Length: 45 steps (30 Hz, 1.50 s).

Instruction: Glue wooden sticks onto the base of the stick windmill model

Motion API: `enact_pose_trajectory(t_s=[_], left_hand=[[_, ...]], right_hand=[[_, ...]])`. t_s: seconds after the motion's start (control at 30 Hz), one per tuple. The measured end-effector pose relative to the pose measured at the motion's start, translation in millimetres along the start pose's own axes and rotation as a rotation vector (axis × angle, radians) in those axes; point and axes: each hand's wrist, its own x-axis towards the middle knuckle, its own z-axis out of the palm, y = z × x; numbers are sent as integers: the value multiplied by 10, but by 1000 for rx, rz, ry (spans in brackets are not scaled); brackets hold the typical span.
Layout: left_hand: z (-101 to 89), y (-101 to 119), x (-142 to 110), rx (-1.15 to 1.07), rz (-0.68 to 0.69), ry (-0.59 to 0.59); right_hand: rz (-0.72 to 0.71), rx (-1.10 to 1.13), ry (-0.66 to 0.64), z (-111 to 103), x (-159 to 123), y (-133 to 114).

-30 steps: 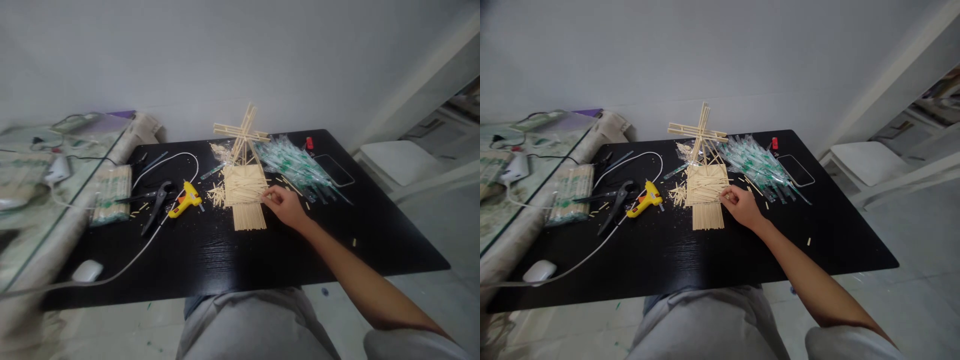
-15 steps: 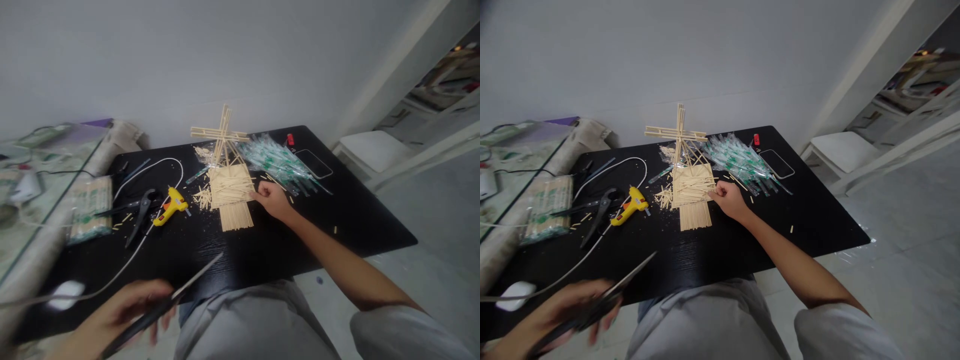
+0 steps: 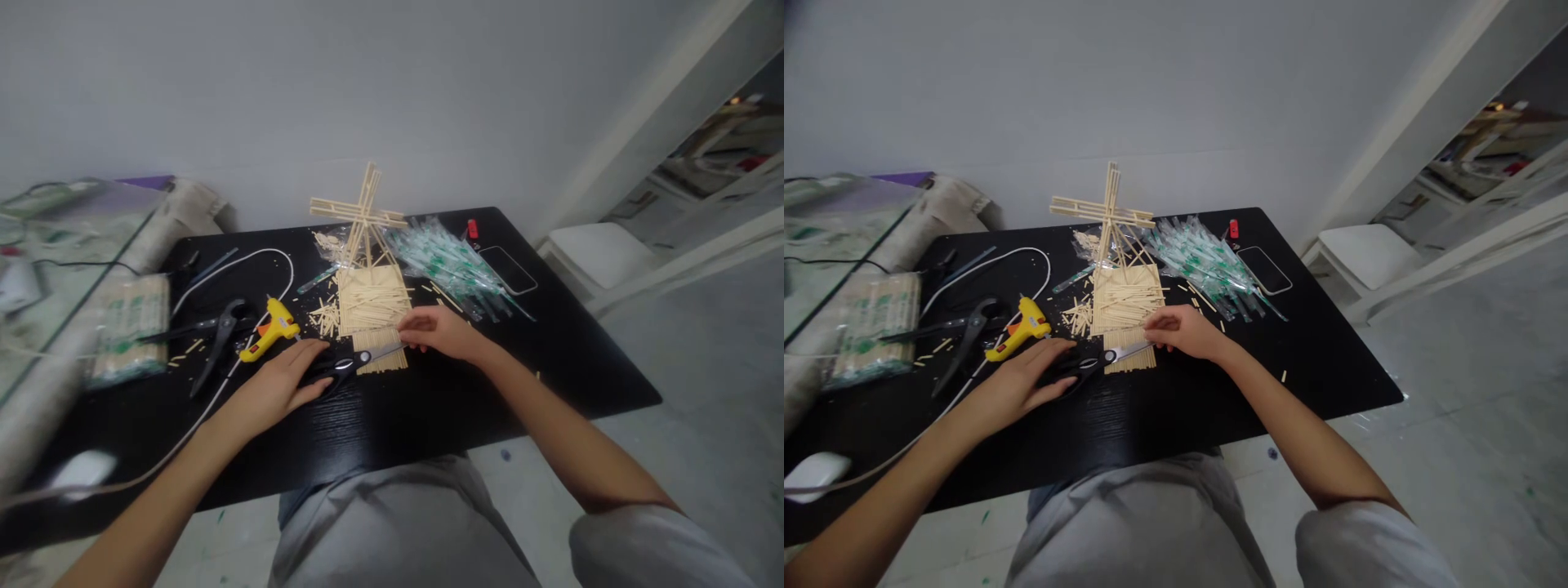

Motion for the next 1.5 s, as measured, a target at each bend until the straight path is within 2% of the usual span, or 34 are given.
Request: enact_pose_trajectory(t_s=[0.47,1.03,1.3,1.5], left_hand=[[96,-24,94,46,87,5],[199,-65,54,93,102,58],[155,-68,72,29,77,92],[82,20,80,-32,11,83]], right_hand=[[-149,-430,102,70,-246,89],[-134,-498,98,97,-257,119],[-165,-557,71,91,-262,97],[-204,-594,80,55,-243,25]])
